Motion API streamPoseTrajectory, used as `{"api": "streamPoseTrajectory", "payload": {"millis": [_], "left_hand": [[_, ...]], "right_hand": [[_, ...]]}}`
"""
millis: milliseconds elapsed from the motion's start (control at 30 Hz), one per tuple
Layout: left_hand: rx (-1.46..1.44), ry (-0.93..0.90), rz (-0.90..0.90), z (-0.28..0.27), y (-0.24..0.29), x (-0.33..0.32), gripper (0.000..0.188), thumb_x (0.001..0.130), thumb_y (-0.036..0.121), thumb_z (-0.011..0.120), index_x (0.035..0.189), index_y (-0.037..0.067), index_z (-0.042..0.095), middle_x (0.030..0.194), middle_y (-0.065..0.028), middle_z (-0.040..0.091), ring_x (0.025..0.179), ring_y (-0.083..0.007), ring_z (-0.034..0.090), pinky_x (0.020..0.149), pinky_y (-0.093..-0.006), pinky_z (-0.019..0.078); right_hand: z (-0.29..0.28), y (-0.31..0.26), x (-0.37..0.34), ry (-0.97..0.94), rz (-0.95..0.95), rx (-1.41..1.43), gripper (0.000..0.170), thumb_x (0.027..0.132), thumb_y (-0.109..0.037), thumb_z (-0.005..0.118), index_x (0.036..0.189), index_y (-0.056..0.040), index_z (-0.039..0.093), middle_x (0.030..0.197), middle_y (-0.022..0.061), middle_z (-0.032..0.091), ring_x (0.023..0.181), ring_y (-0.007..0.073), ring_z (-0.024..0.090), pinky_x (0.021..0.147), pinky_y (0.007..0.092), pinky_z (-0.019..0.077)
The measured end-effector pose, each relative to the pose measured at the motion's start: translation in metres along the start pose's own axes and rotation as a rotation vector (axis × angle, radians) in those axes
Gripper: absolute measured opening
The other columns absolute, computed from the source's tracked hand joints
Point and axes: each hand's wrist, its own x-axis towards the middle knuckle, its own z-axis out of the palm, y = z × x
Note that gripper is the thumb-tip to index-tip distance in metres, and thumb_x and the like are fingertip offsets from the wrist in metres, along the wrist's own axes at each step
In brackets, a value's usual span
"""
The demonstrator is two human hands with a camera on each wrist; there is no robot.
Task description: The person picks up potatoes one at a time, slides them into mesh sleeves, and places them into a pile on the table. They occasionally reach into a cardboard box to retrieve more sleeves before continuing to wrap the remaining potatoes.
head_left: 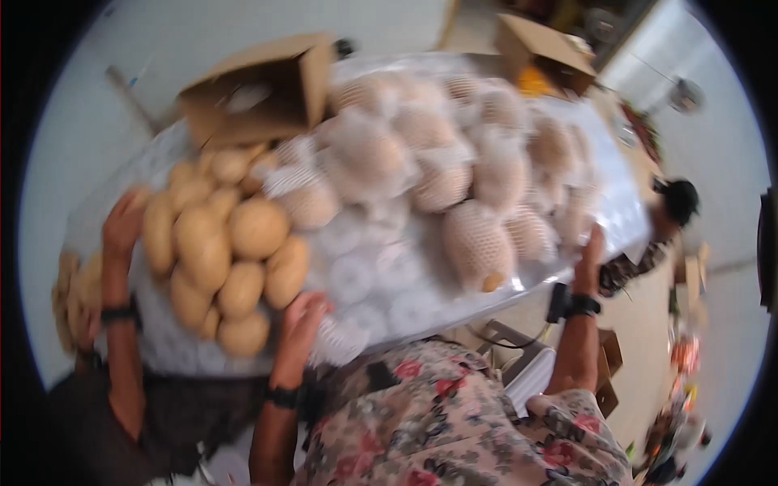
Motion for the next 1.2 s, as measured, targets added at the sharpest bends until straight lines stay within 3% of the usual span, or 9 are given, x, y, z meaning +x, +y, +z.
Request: {"api": "streamPoseTrajectory", "payload": {"millis": [33,133,267,400,600,733,933,1000,1200], "left_hand": [[-0.065,-0.018,-0.031,-0.003,0.005,-0.003,0.028,0.091,0.025,0.055,0.105,0.001,0.057,0.096,-0.0035,0.061,0.091,-0.0101,0.053,0.083,-0.0245,0.0407],[-0.106,-0.011,0.041,-0.011,0.036,-0.013,0.034,0.092,0.031,0.053,0.106,0.001,0.056,0.093,-0.0031,0.060,0.091,-0.0095,0.052,0.084,-0.0240,0.0394],[-0.415,0.052,0.090,-0.015,0.055,-0.001,0.030,0.092,0.030,0.053,0.106,0.004,0.057,0.092,-0.0034,0.060,0.087,-0.0077,0.055,0.078,-0.0218,0.0442],[-0.636,0.022,0.063,-0.017,0.057,0.009,0.027,0.093,0.028,0.053,0.107,0.005,0.057,0.092,-0.0047,0.062,0.082,-0.0085,0.058,0.072,-0.0218,0.0489],[-0.792,0.092,0.070,-0.014,0.046,0.007,0.025,0.094,0.026,0.053,0.105,0.004,0.056,0.095,-0.0072,0.063,0.084,-0.0119,0.061,0.073,-0.0266,0.0526],[-0.714,0.099,0.061,-0.023,0.042,-0.007,0.035,0.096,0.035,0.046,0.113,0.006,0.053,0.104,-0.0071,0.062,0.087,-0.0118,0.060,0.076,-0.0292,0.0525],[-0.638,-0.189,0.028,-0.035,0.037,-0.018,0.053,0.092,0.051,0.047,0.125,0.009,0.045,0.105,-0.0008,0.057,0.094,-0.0103,0.055,0.070,-0.0282,0.0512],[-0.482,-0.065,0.106,-0.023,0.041,-0.022,0.052,0.090,0.046,0.054,0.122,0.005,0.051,0.101,0.0005,0.058,0.092,-0.0080,0.053,0.075,-0.0259,0.0471],[-0.280,-0.005,0.155,-0.026,0.039,-0.014,0.042,0.091,0.035,0.058,0.116,0.001,0.056,0.103,0.0013,0.059,0.093,-0.0063,0.050,0.083,-0.0239,0.0420]], "right_hand": [[-0.002,-0.066,-0.026,0.128,0.301,0.177,0.042,0.090,-0.028,0.057,0.122,-0.0008,0.051,0.112,0.0091,0.054,0.098,0.0210,0.052,0.082,0.0370,0.0449],[-0.018,-0.095,-0.049,0.080,-0.042,0.153,0.042,0.093,-0.029,0.051,0.121,0.0025,0.049,0.115,0.0126,0.056,0.107,0.0243,0.053,0.091,0.0383,0.0418],[0.040,-0.188,-0.084,-0.089,-0.022,0.352,0.038,0.093,-0.027,0.053,0.118,0.0019,0.048,0.108,0.0146,0.059,0.101,0.0251,0.057,0.092,0.0373,0.0452],[0.119,-0.273,-0.197,-0.853,-0.230,0.296,0.037,0.093,-0.026,0.049,0.119,0.0002,0.050,0.101,0.0092,0.060,0.092,0.0187,0.058,0.086,0.0339,0.0465],[0.181,-0.321,-0.339,-1.799,-0.016,0.088,0.046,0.082,-0.019,0.071,0.119,-0.0001,0.050,0.100,0.0057,0.062,0.089,0.0132,0.058,0.080,0.0311,0.0463],[0.200,-0.320,-0.347,-1.411,0.203,0.503,0.026,0.085,-0.011,0.066,0.106,-0.0025,0.054,0.089,-0.0007,0.059,0.080,0.0077,0.054,0.074,0.0238,0.0450],[0.205,-0.316,-0.345,-1.430,-0.101,0.515,0.018,0.085,0.000,0.057,0.102,-0.0041,0.052,0.107,0.0043,0.055,0.092,0.0098,0.051,0.082,0.0247,0.0424],[0.207,-0.315,-0.350,-1.517,-0.248,0.450,0.018,0.085,0.001,0.056,0.102,-0.0045,0.053,0.108,0.0050,0.055,0.095,0.0110,0.051,0.085,0.0251,0.0414],[0.206,-0.305,-0.331,-1.360,0.204,0.498,0.016,0.086,0.001,0.051,0.101,-0.0049,0.054,0.103,0.0059,0.058,0.094,0.0130,0.055,0.084,0.0271,0.0441]]}}
